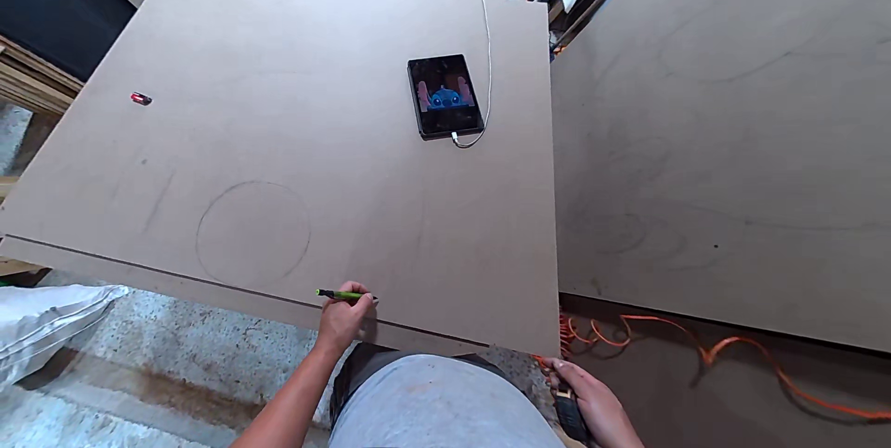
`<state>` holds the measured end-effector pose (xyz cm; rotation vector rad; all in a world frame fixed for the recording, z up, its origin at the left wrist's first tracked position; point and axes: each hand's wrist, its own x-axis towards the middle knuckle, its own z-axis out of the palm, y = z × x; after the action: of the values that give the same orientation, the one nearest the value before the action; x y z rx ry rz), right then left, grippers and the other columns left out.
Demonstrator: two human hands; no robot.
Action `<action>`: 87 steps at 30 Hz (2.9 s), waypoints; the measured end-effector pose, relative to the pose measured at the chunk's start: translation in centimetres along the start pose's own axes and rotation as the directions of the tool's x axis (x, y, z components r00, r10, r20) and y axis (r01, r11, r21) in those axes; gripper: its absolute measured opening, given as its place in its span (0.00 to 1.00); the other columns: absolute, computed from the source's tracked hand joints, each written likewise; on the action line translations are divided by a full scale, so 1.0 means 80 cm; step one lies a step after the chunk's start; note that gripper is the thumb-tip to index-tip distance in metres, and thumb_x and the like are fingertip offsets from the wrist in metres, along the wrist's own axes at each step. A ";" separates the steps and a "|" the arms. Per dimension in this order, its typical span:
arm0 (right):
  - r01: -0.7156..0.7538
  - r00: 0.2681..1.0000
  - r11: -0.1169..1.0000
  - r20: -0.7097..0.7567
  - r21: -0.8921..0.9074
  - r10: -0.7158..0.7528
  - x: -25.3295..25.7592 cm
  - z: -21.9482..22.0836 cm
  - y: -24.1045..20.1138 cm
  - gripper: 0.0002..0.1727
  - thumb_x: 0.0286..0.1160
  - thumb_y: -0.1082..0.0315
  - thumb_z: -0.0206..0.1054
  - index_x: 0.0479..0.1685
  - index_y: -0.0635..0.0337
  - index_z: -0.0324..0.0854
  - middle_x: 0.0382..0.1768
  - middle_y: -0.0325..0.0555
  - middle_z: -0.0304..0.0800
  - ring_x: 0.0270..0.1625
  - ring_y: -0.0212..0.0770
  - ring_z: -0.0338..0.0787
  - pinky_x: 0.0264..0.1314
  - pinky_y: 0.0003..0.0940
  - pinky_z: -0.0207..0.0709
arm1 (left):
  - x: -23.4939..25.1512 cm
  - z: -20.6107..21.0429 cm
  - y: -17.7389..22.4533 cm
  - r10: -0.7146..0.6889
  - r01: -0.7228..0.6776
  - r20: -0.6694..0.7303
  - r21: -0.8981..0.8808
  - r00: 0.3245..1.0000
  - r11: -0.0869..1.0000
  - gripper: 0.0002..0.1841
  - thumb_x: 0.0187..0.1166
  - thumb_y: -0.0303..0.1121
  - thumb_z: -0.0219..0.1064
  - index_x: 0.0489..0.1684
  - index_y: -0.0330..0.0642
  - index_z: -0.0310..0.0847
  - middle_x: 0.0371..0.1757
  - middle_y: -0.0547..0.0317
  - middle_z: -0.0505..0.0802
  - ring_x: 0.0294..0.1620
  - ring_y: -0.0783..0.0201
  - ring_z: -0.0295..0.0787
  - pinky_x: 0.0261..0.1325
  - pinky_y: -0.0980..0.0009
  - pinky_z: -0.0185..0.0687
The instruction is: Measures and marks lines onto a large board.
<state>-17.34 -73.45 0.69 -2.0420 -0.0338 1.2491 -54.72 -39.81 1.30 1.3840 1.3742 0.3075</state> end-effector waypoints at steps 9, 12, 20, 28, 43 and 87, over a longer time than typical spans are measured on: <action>-0.004 1.000 0.997 -0.025 -0.083 0.002 -0.021 0.007 0.018 0.20 0.86 0.51 0.60 0.57 0.54 0.90 0.37 0.43 0.93 0.37 0.39 0.90 0.44 0.42 0.85 | 0.013 -0.004 0.011 0.024 -0.026 0.077 0.025 0.997 0.999 0.08 0.75 0.46 0.72 0.41 0.56 0.92 0.32 0.71 0.95 0.32 0.70 0.92 0.41 0.65 0.91; 0.034 0.999 0.990 -0.029 -0.137 -0.038 -0.031 0.008 0.016 0.20 0.85 0.50 0.61 0.56 0.53 0.91 0.37 0.43 0.94 0.38 0.40 0.91 0.47 0.43 0.87 | 0.015 -0.004 0.019 0.027 -0.028 0.134 0.010 0.991 1.000 0.09 0.78 0.47 0.71 0.43 0.57 0.92 0.34 0.71 0.96 0.35 0.70 0.93 0.43 0.65 0.92; 0.066 0.996 0.983 -0.047 -0.170 -0.075 -0.039 0.021 -0.002 0.19 0.84 0.48 0.64 0.55 0.49 0.92 0.34 0.41 0.94 0.37 0.39 0.92 0.45 0.43 0.87 | 0.012 0.020 0.039 0.108 -0.091 0.237 -0.081 0.965 0.993 0.09 0.81 0.44 0.71 0.47 0.54 0.92 0.35 0.67 0.97 0.35 0.67 0.94 0.43 0.66 0.93; 0.429 0.902 0.868 0.064 -0.250 -0.427 -0.085 0.068 -0.093 0.18 0.83 0.47 0.66 0.66 0.38 0.88 0.43 0.35 0.96 0.36 0.36 0.93 0.41 0.42 0.91 | -0.028 0.056 0.112 0.304 -0.352 0.699 -0.080 0.647 0.933 0.18 0.94 0.44 0.53 0.73 0.53 0.80 0.55 0.67 0.96 0.54 0.69 0.94 0.65 0.61 0.91; 0.613 0.789 0.768 0.188 -0.185 -0.585 -0.084 0.087 -0.148 0.43 0.75 0.26 0.58 0.83 0.44 0.75 0.52 0.32 0.94 0.48 0.28 0.93 0.51 0.38 0.93 | -0.073 0.186 0.193 0.437 -0.478 0.794 -0.215 0.422 0.852 0.24 0.79 0.44 0.74 0.71 0.49 0.77 0.59 0.62 0.91 0.58 0.68 0.90 0.64 0.62 0.88; 0.693 0.648 0.523 0.109 -0.496 -0.754 0.152 0.210 -0.340 0.52 0.71 0.38 0.71 0.93 0.55 0.56 0.87 0.58 0.64 0.81 0.52 0.76 0.80 0.51 0.75 | -0.039 -0.064 0.065 0.046 -0.069 -0.106 -0.227 0.993 0.971 0.09 0.78 0.33 0.73 0.50 0.41 0.92 0.42 0.52 0.96 0.41 0.57 0.94 0.52 0.60 0.93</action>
<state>-14.94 -39.40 3.16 -2.1283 -1.1686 0.5800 -56.91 -38.40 8.79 1.2295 1.3347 0.5639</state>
